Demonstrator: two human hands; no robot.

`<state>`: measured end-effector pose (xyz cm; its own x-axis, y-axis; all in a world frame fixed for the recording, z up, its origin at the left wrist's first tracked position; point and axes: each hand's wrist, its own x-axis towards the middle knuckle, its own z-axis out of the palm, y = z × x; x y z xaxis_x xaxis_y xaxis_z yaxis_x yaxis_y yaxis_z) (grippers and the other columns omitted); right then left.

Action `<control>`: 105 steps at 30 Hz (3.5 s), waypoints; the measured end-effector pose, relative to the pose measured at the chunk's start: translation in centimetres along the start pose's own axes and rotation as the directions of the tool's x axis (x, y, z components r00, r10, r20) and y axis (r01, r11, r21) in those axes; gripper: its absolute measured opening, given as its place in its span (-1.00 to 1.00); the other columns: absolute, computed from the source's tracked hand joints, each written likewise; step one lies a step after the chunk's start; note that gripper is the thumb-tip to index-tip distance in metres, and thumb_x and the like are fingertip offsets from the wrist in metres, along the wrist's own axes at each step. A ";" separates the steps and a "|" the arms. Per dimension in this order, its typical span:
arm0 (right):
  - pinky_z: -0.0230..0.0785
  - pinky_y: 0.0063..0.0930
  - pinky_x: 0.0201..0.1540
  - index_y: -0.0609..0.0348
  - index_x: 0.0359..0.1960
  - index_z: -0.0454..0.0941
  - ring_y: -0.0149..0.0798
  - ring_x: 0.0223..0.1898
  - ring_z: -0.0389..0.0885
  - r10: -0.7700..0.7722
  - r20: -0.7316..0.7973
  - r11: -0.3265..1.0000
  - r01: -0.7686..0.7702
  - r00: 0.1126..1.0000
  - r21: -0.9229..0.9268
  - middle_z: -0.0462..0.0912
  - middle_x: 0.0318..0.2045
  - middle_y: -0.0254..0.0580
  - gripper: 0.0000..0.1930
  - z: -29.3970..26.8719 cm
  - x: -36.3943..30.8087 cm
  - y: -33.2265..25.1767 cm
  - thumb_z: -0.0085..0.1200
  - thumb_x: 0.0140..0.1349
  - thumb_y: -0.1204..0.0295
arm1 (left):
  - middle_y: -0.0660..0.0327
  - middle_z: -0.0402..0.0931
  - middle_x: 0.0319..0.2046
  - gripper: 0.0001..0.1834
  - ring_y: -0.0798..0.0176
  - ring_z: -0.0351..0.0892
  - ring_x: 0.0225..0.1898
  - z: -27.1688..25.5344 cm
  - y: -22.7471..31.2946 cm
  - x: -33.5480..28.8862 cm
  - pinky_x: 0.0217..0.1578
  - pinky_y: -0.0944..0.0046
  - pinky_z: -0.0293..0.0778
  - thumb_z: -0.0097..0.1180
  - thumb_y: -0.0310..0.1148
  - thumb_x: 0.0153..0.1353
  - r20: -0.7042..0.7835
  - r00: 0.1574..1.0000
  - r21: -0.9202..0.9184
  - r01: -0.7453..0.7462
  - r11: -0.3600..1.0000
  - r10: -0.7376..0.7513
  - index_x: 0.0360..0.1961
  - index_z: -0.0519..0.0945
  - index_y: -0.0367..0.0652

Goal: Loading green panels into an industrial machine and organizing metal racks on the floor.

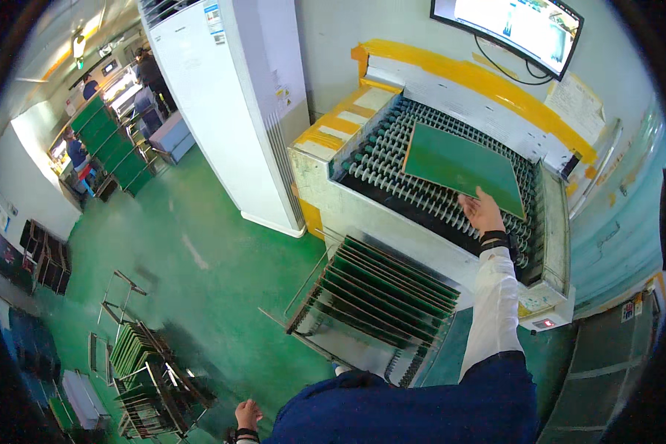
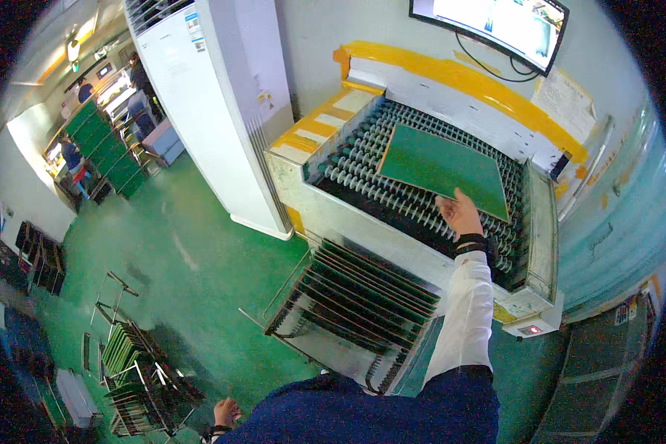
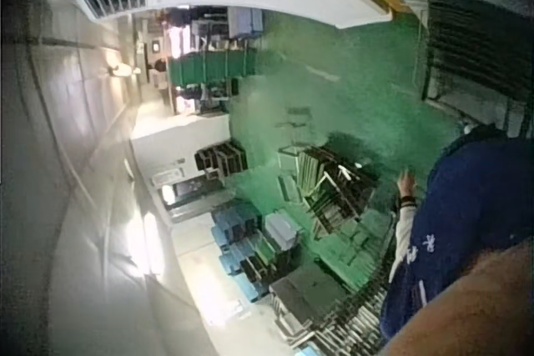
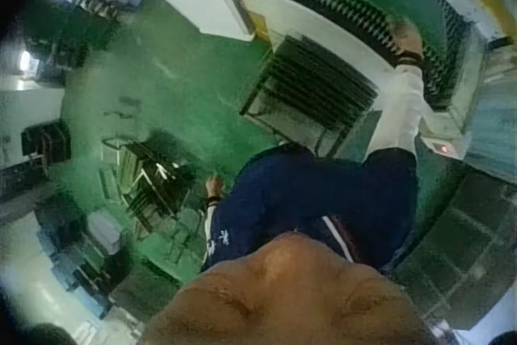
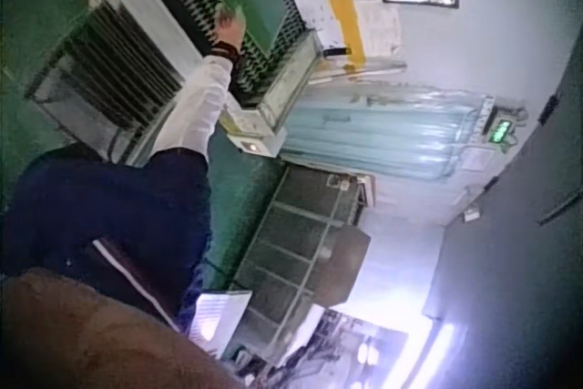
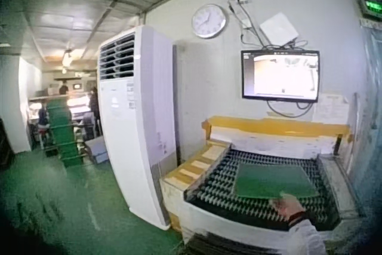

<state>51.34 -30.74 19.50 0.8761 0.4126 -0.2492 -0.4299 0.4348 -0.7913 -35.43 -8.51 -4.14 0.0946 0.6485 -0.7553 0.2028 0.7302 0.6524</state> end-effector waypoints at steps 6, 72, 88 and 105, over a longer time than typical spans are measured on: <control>0.51 -0.36 -0.36 0.28 -0.24 0.51 -0.11 -0.24 0.64 -0.168 0.036 0.821 0.160 0.985 -0.548 0.65 -0.25 -0.06 -0.73 3.3 1.4 0.4 0.09 0.24 0.28 | 0.23 0.36 -0.64 -0.76 0.25 0.38 -0.70 -1.1 -1.9 0.2 -0.70 0.20 0.40 0.09 -0.25 0.26 0.006 0.992 -0.022 0.124 0.992 -0.124 -0.36 0.44 -0.23; 0.27 0.03 -0.37 0.30 -0.48 0.44 0.23 -0.38 0.51 0.010 0.526 -0.384 0.489 0.850 -0.783 0.51 -0.51 0.20 -0.76 16.7 -33.1 22.2 0.14 0.07 0.35 | 0.28 0.43 -0.61 -0.82 0.35 0.43 -0.65 -11.3 -4.6 3.7 -0.67 0.36 0.36 0.10 -0.29 0.20 -0.006 0.989 -0.130 0.149 0.980 -0.151 -0.39 0.51 -0.19; 0.39 -0.26 -0.07 0.22 -0.01 0.49 -0.28 -0.12 0.55 -0.309 -0.260 0.943 0.259 0.915 -0.211 0.60 -0.15 -0.24 -0.73 7.6 -28.8 5.1 0.06 0.28 0.44 | 0.22 0.46 -0.63 -0.80 0.33 0.44 -0.70 -2.5 2.9 7.3 -0.71 0.32 0.39 0.08 -0.30 0.15 0.132 0.991 0.134 -0.001 0.991 -0.017 -0.43 0.51 -0.23; 0.31 -0.55 -0.46 0.40 -0.31 0.50 -0.45 -0.52 0.44 -0.603 0.095 0.381 0.391 0.792 -0.838 0.54 -0.51 -0.26 -0.89 -5.4 -9.5 4.3 0.11 0.19 0.57 | 0.27 0.43 -0.63 -0.83 0.37 0.40 -0.66 0.8 4.4 6.6 -0.67 0.38 0.31 0.08 -0.36 0.19 0.039 0.998 0.028 -0.044 0.999 0.043 -0.39 0.51 -0.28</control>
<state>42.35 -37.11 15.47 0.9324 0.1405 0.3331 0.3615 -0.3436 -0.8668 -33.13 -1.14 -6.30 0.1407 0.6705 -0.7284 0.2253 0.6948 0.6830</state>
